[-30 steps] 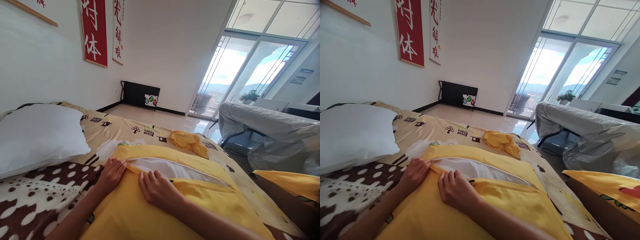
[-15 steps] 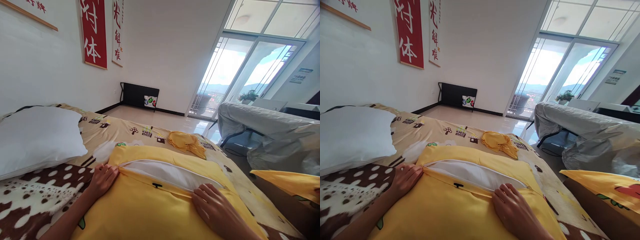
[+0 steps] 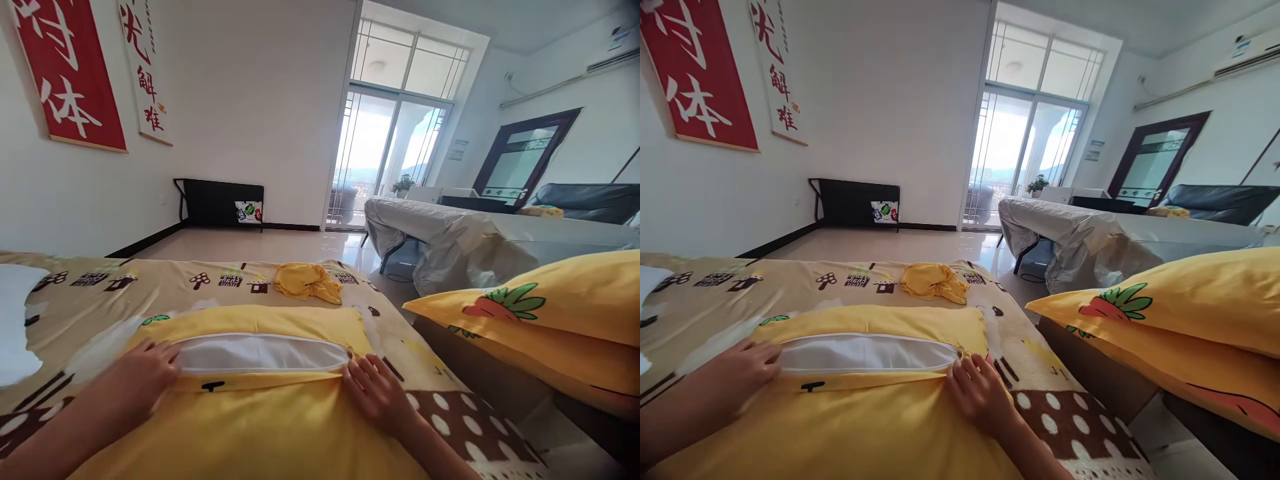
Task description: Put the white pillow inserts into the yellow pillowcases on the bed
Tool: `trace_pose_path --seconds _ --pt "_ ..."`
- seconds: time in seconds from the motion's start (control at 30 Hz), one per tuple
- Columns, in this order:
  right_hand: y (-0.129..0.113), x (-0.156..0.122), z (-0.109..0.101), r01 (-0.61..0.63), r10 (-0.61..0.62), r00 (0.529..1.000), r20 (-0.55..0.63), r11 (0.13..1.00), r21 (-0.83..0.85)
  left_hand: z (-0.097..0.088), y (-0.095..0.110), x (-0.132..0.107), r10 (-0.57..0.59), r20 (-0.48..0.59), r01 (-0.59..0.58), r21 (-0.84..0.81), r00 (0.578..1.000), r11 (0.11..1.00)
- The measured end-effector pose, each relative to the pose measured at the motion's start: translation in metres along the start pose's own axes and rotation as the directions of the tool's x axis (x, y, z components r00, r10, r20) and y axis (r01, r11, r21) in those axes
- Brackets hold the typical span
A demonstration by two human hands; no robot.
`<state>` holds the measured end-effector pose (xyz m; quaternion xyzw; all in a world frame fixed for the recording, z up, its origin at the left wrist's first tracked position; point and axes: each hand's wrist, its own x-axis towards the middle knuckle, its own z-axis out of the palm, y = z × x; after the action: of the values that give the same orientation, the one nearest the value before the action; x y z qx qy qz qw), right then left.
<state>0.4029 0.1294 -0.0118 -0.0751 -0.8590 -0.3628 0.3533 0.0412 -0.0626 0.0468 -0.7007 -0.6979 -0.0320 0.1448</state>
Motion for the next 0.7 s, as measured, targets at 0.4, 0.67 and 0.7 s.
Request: trace_pose_path --seconds 0.4,0.67,0.7 --pt "-0.009 -0.022 0.011 -0.171 0.179 0.976 -0.125 0.983 0.071 0.007 0.212 0.172 0.302 0.115 -0.207 -0.502 0.947 0.840" --pt "-0.009 -0.027 0.017 -0.209 0.228 0.962 -0.153 0.969 0.130 0.027 0.226 0.185 0.128 0.203 -0.034 -0.411 0.971 0.911" --pt "-0.010 -0.027 0.017 -0.216 0.235 0.959 -0.158 0.968 0.128 0.026 0.227 0.184 0.103 0.211 -0.013 -0.390 0.972 0.921"
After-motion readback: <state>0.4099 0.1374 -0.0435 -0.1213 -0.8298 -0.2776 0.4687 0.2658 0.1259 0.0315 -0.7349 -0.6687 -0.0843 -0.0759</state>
